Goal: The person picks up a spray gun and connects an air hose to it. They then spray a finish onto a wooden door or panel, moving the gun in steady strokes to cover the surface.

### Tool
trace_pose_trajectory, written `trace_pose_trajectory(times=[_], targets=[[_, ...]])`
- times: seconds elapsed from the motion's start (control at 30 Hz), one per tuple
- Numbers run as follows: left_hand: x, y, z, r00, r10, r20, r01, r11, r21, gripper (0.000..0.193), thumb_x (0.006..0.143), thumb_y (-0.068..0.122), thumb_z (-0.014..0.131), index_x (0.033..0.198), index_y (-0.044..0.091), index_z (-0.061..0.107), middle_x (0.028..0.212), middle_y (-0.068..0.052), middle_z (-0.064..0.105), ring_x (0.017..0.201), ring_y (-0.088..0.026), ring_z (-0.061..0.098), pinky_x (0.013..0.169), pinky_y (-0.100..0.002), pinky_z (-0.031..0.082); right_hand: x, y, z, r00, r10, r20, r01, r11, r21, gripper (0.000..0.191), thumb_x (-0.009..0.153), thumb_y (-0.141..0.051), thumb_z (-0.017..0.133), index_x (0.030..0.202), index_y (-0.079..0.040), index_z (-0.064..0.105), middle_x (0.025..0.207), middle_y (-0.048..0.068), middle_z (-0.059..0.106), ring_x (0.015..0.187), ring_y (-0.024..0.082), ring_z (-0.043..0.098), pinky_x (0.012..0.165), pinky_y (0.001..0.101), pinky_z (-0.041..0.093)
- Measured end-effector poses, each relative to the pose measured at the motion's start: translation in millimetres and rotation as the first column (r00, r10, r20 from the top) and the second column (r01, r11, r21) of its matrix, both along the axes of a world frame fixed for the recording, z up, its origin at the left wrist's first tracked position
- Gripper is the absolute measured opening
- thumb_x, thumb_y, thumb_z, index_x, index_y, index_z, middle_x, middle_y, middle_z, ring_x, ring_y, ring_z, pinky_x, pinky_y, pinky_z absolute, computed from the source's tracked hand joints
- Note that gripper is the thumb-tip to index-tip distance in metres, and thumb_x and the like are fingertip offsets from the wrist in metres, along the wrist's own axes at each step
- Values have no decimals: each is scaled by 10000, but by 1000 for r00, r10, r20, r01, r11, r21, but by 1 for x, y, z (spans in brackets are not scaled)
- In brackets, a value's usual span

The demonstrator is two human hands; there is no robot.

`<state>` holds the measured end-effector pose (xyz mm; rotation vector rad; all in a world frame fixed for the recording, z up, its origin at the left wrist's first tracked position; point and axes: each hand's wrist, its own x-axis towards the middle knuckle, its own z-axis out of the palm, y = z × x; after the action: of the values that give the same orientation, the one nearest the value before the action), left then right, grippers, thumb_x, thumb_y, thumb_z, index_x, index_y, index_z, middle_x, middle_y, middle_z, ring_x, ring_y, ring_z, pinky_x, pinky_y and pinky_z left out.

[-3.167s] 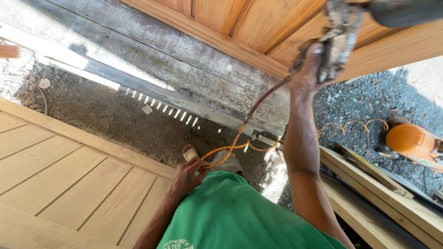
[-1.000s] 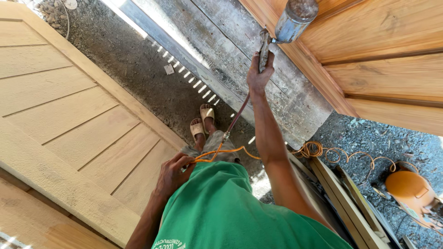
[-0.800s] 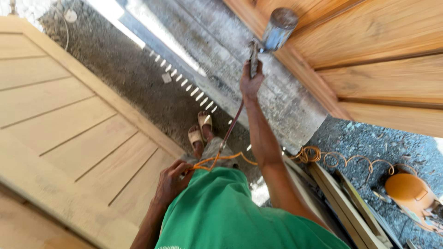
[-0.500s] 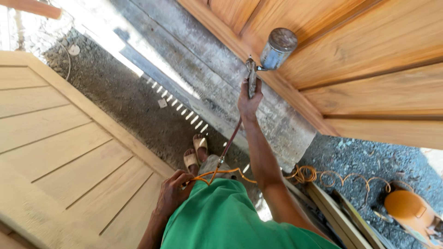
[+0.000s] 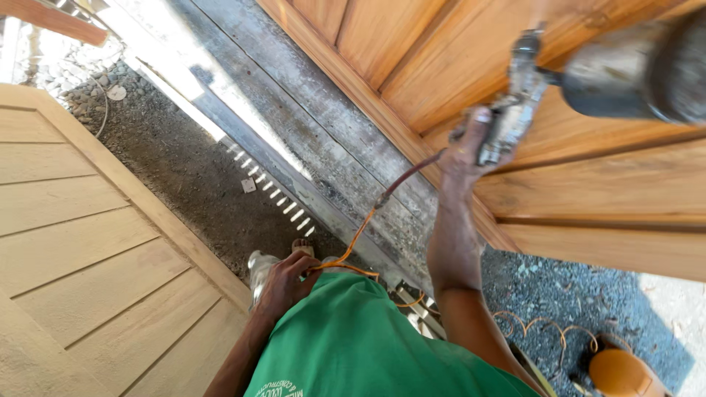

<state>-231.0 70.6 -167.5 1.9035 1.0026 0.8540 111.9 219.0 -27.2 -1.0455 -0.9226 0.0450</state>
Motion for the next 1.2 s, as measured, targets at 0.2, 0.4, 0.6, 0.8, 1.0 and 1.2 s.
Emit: trace_pose_trajectory(times=[0.2,0.4,0.6,0.8,1.0,1.2], targets=[[2,17,-4,1000,-12,23,12,1000,2,149,810,96,806,943,79,740,897,-70,701,755,-259,726,642,-377,599,-29,12,35,982,190,-20,-189,981,47,603,1059,-329,638,1505,5,406,1117,125,641,713,151,548,570,271,479],[-6,43,1,998,-17,57,12,996,88,142,801,89,808,921,92,732,895,-64,705,750,-274,718,629,-378,592,-48,81,51,976,213,47,-215,975,62,578,1028,-278,696,1454,31,458,1039,144,693,604,143,533,439,273,470],[-25,68,9,995,-59,81,56,998,41,133,836,89,796,937,70,711,942,-80,712,743,-261,738,631,-368,606,-57,123,65,970,204,135,-212,976,53,456,1110,-264,652,1441,-21,457,1002,117,690,586,131,528,476,274,468],[-48,84,16,993,-74,95,70,997,38,124,855,84,784,949,61,708,970,-86,719,765,-261,747,643,-360,612,-63,142,72,983,182,37,-183,983,32,382,1121,-238,667,1372,-4,501,962,126,663,554,141,503,453,280,428],[-66,94,21,995,-68,70,68,998,2,125,839,86,781,940,62,712,999,-89,725,758,-255,752,641,-355,613,-66,152,61,988,148,39,-149,988,37,539,1087,-262,692,1488,-22,425,890,116,640,568,152,514,430,281,437],[-84,100,19,996,-92,-12,92,996,-20,108,841,112,790,927,86,730,914,-70,700,708,-248,729,615,-368,581,-72,149,25,993,117,-3,-117,993,-20,599,1091,-248,696,1548,-15,385,894,109,624,579,138,522,443,281,437]])
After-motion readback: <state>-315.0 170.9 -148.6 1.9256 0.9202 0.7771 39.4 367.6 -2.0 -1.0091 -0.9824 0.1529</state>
